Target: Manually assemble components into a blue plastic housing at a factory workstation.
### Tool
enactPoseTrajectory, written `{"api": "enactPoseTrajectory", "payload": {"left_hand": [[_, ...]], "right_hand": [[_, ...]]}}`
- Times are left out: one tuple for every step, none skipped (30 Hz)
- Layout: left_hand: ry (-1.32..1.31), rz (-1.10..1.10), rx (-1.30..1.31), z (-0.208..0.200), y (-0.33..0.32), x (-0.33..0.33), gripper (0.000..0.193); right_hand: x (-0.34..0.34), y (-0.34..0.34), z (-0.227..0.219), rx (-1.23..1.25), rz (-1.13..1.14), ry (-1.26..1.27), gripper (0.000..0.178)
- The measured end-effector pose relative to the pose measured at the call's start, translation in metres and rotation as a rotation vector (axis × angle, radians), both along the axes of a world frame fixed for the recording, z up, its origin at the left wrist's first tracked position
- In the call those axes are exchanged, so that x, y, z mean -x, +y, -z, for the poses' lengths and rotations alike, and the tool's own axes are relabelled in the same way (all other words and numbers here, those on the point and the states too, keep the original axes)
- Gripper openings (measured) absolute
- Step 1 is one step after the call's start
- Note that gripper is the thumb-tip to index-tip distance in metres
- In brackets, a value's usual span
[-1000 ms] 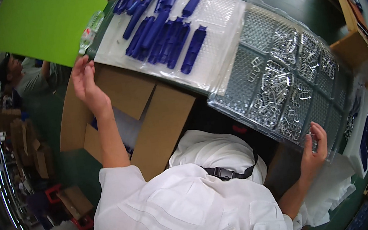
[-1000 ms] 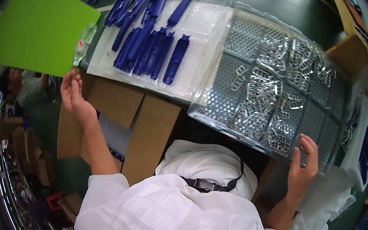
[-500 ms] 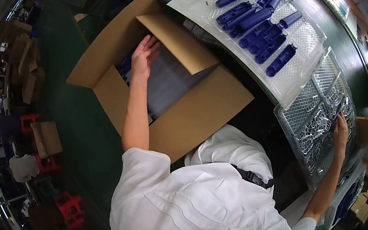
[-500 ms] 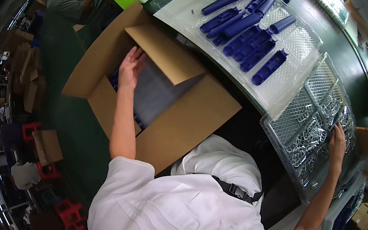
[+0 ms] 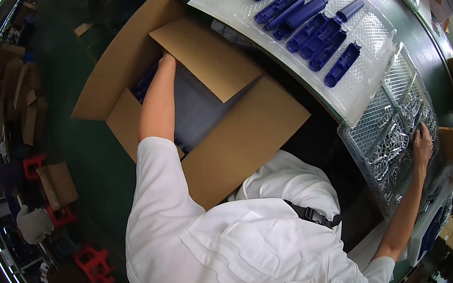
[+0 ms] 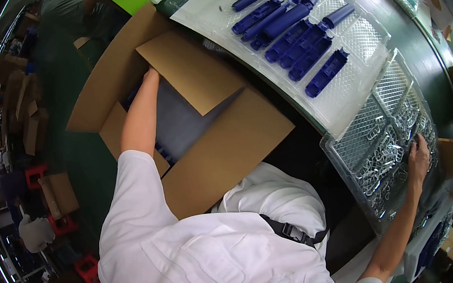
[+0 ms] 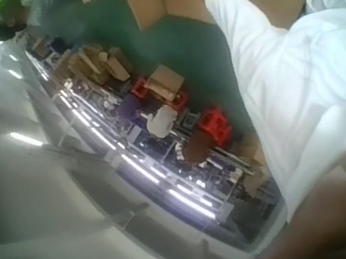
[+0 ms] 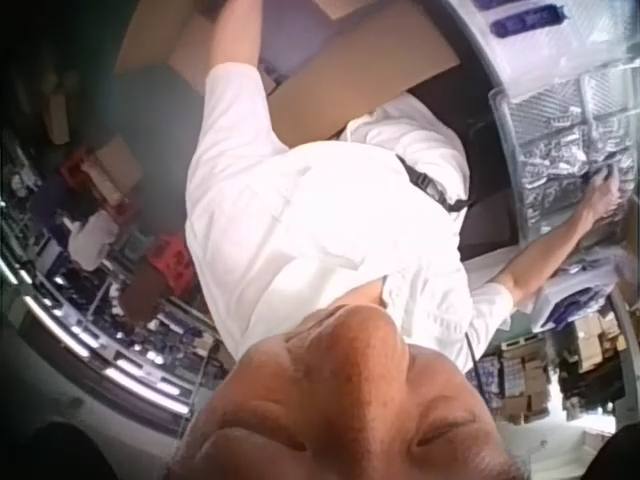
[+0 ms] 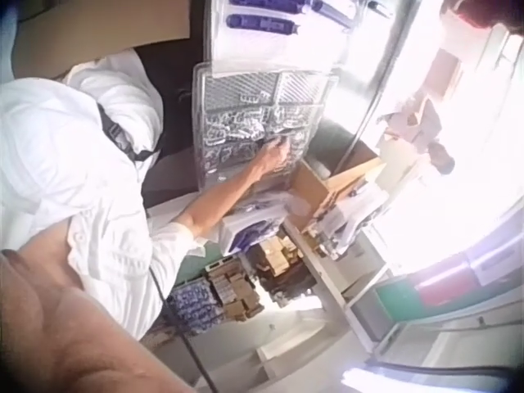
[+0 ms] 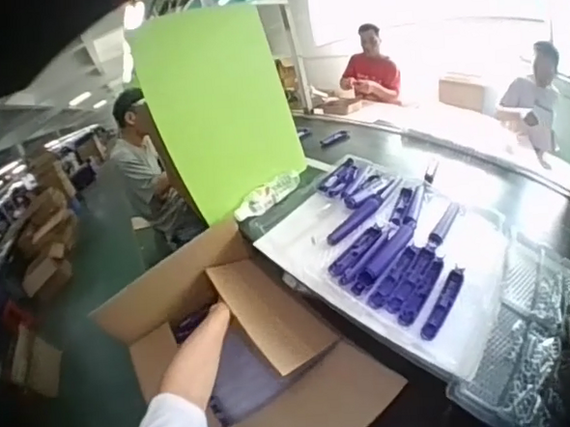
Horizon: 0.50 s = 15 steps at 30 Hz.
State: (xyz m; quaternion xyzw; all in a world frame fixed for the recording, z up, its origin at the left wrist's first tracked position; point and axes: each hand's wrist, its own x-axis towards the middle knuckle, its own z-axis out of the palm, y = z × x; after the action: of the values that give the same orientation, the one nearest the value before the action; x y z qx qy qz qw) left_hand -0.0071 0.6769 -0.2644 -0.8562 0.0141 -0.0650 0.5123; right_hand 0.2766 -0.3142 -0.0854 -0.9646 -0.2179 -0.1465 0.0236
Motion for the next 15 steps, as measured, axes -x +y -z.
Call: {"api": "enactPoseTrajectory", "payload": {"left_hand": [[-0.038,0.02,0.093,0.012,0.0,0.001,0.065],[-0.074,0.035,0.181,0.02,-0.001,0.001,0.064],[-0.115,0.056,0.274,0.029,-0.006,-0.003,0.064],[-0.153,0.074,0.364,0.036,-0.011,-0.005,0.063],[-0.19,0.089,0.449,0.039,-0.013,-0.008,0.062],[-0.231,0.1,0.531,0.037,-0.017,-0.01,0.062],[-0.27,0.109,0.61,0.035,-0.022,-0.012,0.061],[-0.309,0.118,0.687,0.032,-0.026,-0.015,0.06],[-0.344,0.119,0.763,0.03,-0.031,-0.013,0.06],[-0.378,0.119,0.836,0.026,-0.035,-0.01,0.059],[-0.413,0.116,0.905,0.02,-0.037,-0.003,0.058],[-0.448,0.114,0.972,0.012,-0.041,0.003,0.058],[-0.485,0.111,1.043,0.008,-0.045,0.01,0.057],[-0.524,0.104,1.107,0.001,-0.049,0.019,0.057],[-0.515,0.109,1.109,-0.007,-0.062,0.02,0.057]], "right_hand": [[0.005,0.009,-0.008,0.016,0.016,0.007,0.041],[0.01,0.019,-0.014,-0.034,0.098,0.101,0.042],[0.015,0.024,-0.023,-0.082,0.189,0.187,0.044],[0.013,0.02,-0.025,-0.15,0.229,0.241,0.046],[0.014,0.02,-0.027,-0.145,0.244,0.242,0.046],[0.011,0.015,-0.027,-0.179,0.231,0.233,0.046],[0.009,0.01,-0.025,-0.216,0.216,0.223,0.046],[0.008,0.005,-0.023,-0.256,0.183,0.202,0.046],[0.007,0.006,-0.022,-0.259,0.186,0.208,0.046],[0.005,0.007,-0.02,-0.321,0.198,0.233,0.046],[0.003,0.009,-0.018,-0.386,0.209,0.259,0.046],[0.004,0.017,-0.019,-0.402,0.203,0.256,0.044],[0.004,0.022,-0.019,-0.409,0.201,0.263,0.044],[0.003,0.029,-0.016,-0.434,0.212,0.273,0.044],[0.006,0.025,-0.016,-0.451,0.239,0.277,0.043]]}}
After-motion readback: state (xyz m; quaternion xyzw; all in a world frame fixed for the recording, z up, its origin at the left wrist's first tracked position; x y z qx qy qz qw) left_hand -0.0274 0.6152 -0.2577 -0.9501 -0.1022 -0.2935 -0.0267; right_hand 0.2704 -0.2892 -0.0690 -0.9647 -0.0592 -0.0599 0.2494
